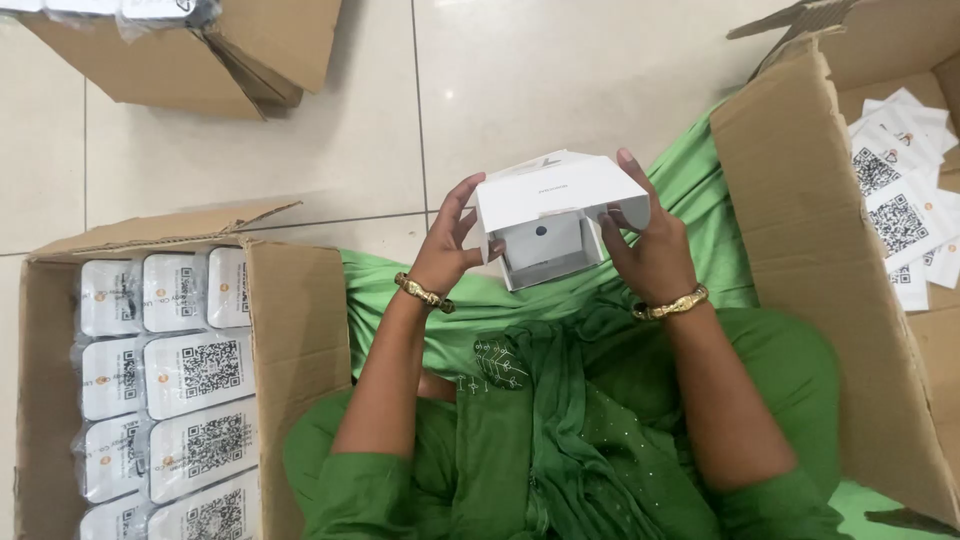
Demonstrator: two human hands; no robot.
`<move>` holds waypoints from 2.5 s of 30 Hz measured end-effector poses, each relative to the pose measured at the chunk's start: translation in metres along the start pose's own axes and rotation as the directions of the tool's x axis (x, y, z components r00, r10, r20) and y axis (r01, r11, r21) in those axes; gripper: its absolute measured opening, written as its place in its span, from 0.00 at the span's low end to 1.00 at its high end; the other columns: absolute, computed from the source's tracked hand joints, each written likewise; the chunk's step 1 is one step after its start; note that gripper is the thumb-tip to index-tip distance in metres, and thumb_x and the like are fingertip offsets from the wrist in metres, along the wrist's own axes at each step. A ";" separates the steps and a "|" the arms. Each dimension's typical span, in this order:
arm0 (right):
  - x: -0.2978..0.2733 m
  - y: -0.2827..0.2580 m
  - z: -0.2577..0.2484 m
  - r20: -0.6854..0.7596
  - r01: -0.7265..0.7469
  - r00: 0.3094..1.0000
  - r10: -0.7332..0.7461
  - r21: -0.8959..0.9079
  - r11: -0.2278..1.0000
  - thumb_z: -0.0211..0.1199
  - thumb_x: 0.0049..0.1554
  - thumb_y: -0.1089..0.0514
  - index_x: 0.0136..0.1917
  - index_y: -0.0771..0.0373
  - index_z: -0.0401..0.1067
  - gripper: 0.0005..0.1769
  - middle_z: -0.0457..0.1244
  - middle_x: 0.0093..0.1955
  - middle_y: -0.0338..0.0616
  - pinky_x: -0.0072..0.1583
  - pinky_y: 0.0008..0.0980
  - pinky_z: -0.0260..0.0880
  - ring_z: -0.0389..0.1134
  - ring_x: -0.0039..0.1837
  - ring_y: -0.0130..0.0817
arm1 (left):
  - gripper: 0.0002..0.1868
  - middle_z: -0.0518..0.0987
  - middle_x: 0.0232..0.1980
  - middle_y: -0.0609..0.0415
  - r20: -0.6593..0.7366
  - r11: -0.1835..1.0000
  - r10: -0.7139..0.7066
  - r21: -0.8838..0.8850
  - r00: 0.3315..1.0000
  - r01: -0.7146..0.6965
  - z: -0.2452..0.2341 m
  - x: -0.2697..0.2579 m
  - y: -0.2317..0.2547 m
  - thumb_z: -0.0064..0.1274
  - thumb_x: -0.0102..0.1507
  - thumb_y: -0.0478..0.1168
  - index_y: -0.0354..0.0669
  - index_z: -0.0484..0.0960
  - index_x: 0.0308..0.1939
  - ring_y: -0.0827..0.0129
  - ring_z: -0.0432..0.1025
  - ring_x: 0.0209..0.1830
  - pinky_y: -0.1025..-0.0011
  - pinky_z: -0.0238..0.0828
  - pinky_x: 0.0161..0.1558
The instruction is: The person packs electronic devices into individual retail boxes and places them into larger shipping containers.
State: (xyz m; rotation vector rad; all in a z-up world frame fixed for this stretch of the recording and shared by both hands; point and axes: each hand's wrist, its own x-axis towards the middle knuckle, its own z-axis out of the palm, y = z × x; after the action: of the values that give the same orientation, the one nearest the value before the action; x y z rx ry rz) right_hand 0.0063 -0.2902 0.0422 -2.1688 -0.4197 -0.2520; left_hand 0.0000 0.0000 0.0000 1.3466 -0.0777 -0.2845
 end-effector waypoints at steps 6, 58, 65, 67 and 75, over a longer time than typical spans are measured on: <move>0.002 0.003 0.001 0.038 0.064 0.997 -0.062 -0.055 0.996 0.63 0.57 0.69 0.84 0.55 0.49 0.46 0.70 0.56 0.60 0.53 0.44 0.74 0.73 0.54 0.57 | 0.54 0.49 0.82 0.57 -0.034 0.988 -0.040 0.148 0.999 0.044 0.000 0.001 -0.005 0.63 0.49 0.23 0.55 0.56 0.75 0.50 0.47 0.83 0.54 0.69 0.69; -0.004 0.071 0.057 0.430 -0.792 0.500 0.752 -0.125 0.597 0.62 0.56 0.31 0.69 0.69 0.70 0.44 0.70 0.57 0.59 0.57 0.44 0.73 0.74 0.56 0.48 | 0.49 0.77 0.67 0.34 -0.193 0.535 -0.262 0.786 0.946 0.309 -0.004 0.017 -0.103 0.40 0.65 0.40 0.78 0.36 0.87 0.45 0.78 0.57 0.54 0.73 0.63; -0.009 0.065 0.037 0.623 -0.830 0.456 0.636 0.040 0.556 0.72 0.48 0.46 0.75 0.62 0.60 0.47 0.69 0.61 0.55 0.57 0.41 0.72 0.71 0.60 0.43 | 0.45 0.76 0.63 0.51 -0.029 0.713 -0.654 0.310 0.756 0.629 0.007 -0.006 -0.090 0.60 0.60 0.55 0.45 0.59 0.76 0.69 0.72 0.55 0.67 0.73 0.55; -0.014 0.072 0.034 0.663 -0.828 0.481 0.574 0.128 0.546 0.75 0.44 0.55 0.78 0.60 0.54 0.53 0.68 0.61 0.54 0.58 0.40 0.73 0.71 0.61 0.42 | 0.41 0.79 0.59 0.54 0.007 0.725 -0.650 0.305 0.760 0.617 0.010 -0.007 -0.092 0.63 0.58 0.51 0.44 0.67 0.72 0.72 0.73 0.54 0.71 0.75 0.55; -0.012 0.080 0.039 0.643 -0.846 0.477 0.599 0.151 0.512 0.78 0.39 0.62 0.80 0.58 0.50 0.61 0.69 0.62 0.55 0.62 0.42 0.70 0.71 0.63 0.43 | 0.36 0.82 0.59 0.50 -0.011 0.740 -0.636 0.274 0.772 0.614 0.004 -0.001 -0.103 0.65 0.57 0.44 0.38 0.72 0.67 0.70 0.75 0.56 0.71 0.73 0.58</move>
State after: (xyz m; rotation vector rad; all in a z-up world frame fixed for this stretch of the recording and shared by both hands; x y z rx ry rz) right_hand 0.0273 -0.3053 -0.0434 -1.6958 0.2344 0.8963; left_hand -0.0181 -0.0231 -0.0988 1.5990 0.2913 -0.9360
